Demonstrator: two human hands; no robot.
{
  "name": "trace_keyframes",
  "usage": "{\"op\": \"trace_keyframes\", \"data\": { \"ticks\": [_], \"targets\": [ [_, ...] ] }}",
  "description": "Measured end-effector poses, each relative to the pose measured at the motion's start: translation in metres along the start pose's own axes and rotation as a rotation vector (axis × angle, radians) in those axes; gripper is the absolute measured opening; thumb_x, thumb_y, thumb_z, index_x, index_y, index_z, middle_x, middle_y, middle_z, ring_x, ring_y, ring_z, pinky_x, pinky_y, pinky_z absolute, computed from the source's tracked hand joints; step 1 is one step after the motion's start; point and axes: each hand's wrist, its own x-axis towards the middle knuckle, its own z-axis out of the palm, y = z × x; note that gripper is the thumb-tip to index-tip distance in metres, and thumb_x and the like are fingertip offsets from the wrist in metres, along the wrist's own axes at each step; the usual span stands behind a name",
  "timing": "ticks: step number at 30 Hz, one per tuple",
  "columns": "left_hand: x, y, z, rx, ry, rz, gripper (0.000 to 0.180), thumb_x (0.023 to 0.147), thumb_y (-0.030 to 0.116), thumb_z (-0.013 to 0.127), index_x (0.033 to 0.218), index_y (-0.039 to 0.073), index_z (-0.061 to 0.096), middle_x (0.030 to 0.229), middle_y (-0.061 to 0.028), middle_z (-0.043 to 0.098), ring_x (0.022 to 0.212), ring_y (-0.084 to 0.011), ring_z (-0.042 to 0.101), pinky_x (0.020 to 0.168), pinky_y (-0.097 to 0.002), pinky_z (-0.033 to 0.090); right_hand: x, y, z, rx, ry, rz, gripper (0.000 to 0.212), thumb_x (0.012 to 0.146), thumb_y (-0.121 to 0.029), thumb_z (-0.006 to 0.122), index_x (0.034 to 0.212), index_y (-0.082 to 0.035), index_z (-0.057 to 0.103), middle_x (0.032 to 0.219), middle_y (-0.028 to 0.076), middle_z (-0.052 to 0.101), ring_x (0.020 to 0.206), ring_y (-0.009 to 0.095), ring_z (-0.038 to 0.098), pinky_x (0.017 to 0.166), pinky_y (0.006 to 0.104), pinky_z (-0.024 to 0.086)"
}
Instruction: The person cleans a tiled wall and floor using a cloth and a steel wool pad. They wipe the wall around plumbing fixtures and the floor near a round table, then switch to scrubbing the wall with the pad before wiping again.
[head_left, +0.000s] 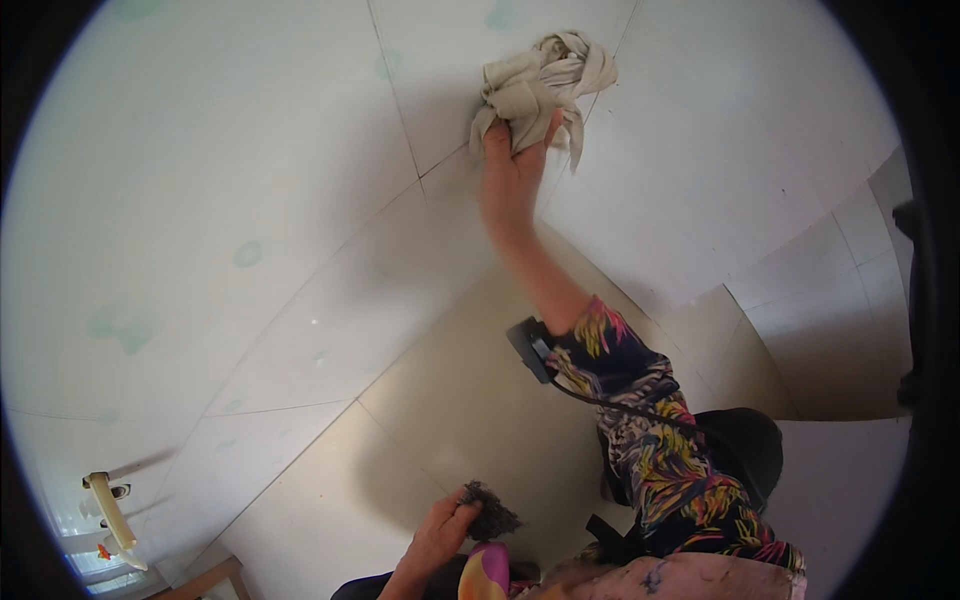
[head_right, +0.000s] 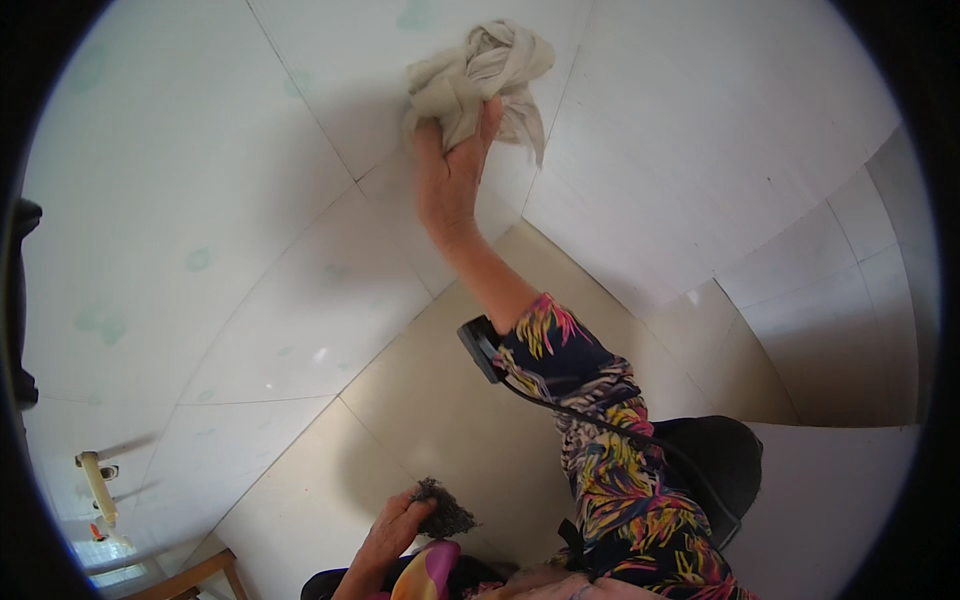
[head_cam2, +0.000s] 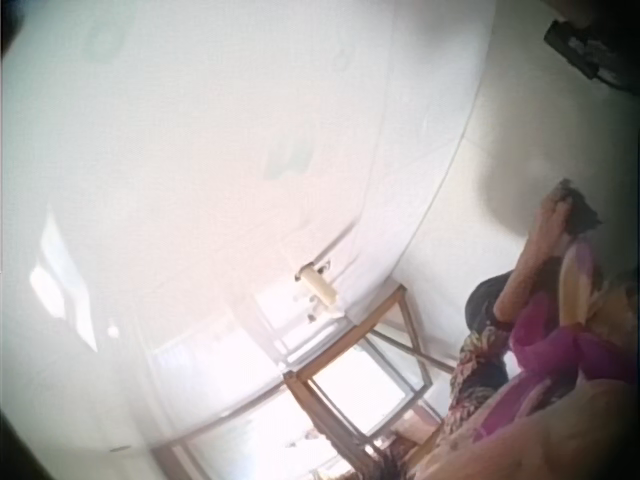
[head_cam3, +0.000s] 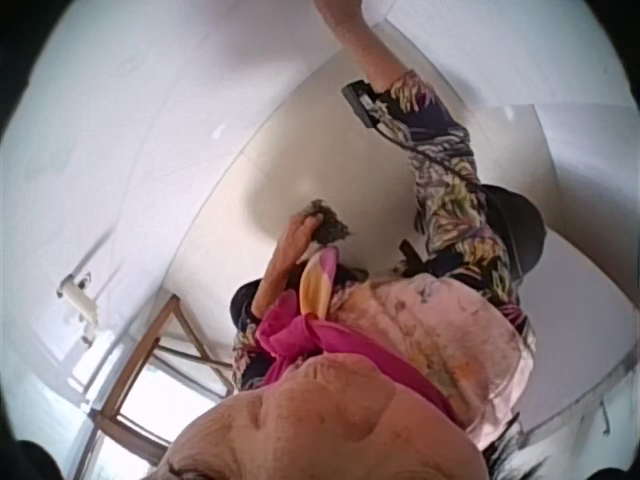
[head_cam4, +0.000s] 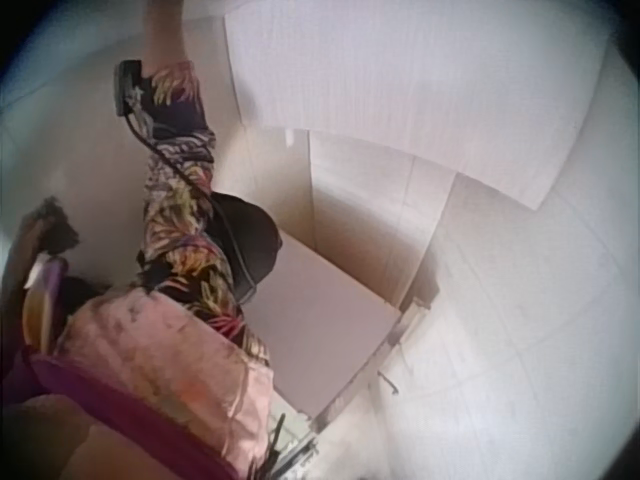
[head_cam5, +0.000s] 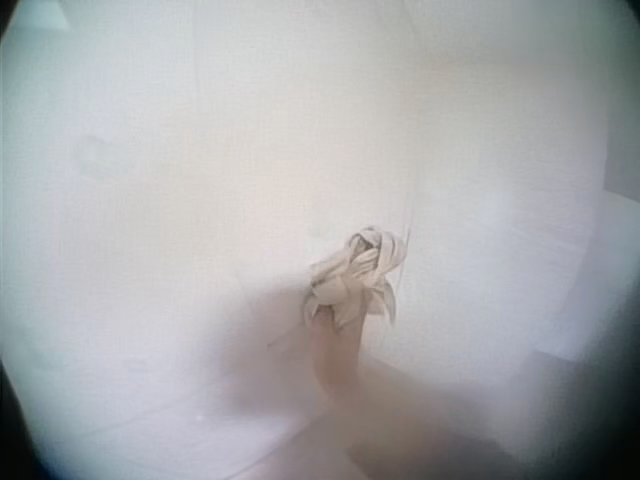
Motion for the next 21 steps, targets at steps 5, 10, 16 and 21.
{"op": "trace_keyframes", "data": {
  "ticks": [5,10,16,21],
  "targets": [
    [-0.001,-0.015,0.005,0.031,0.025,0.08,0.027,0.099,0.021,0.051,0.11,-0.001,0.062,0.078,-0.0075,0.062,0.071,-0.0138,0.053,0.067,-0.0323,0.046,0.015,0.06,-0.042,-0.03,0.302,0.237,0.051,0.1,-0.026,0.051,0.14,0.004,0.042,0.131,0.014,0.056,0.111,0.027,0.057,0.094,0.0355,0.047],
    [-0.003,-0.02,0.007,0.024,0.057,-0.017,0.027,0.099,0.021,0.051,0.108,-0.001,0.062,0.075,-0.0085,0.061,0.07,-0.0142,0.053,0.067,-0.0327,0.046,-0.023,0.122,-0.098,0.254,0.255,0.975,0.056,0.102,-0.041,0.043,0.139,0.001,0.047,0.131,0.013,0.057,0.115,0.025,0.057,0.092,0.0404,0.049],
    [0.008,-0.001,0.019,0.126,0.04,0.144,0.027,0.098,0.024,0.05,0.102,-0.001,0.058,0.07,-0.0109,0.054,0.067,-0.0187,0.052,0.064,-0.0357,0.044,-0.121,0.129,-0.051,0.217,0.223,1.269,0.056,0.1,-0.048,0.044,0.139,-0.008,0.049,0.136,0.008,0.054,0.121,0.023,0.052,0.097,0.0442,0.045],
    [0.013,0.023,0.026,0.084,0.04,0.147,0.028,0.098,0.025,0.049,0.102,-0.002,0.056,0.072,-0.0145,0.055,0.069,-0.0238,0.053,0.067,-0.0375,0.044,-0.208,0.076,0.0,0.137,0.028,1.422,0.06,0.098,-0.053,0.047,0.141,-0.012,0.048,0.14,0.006,0.051,0.124,0.023,0.049,0.102,0.0466,0.041]
  ]
}}
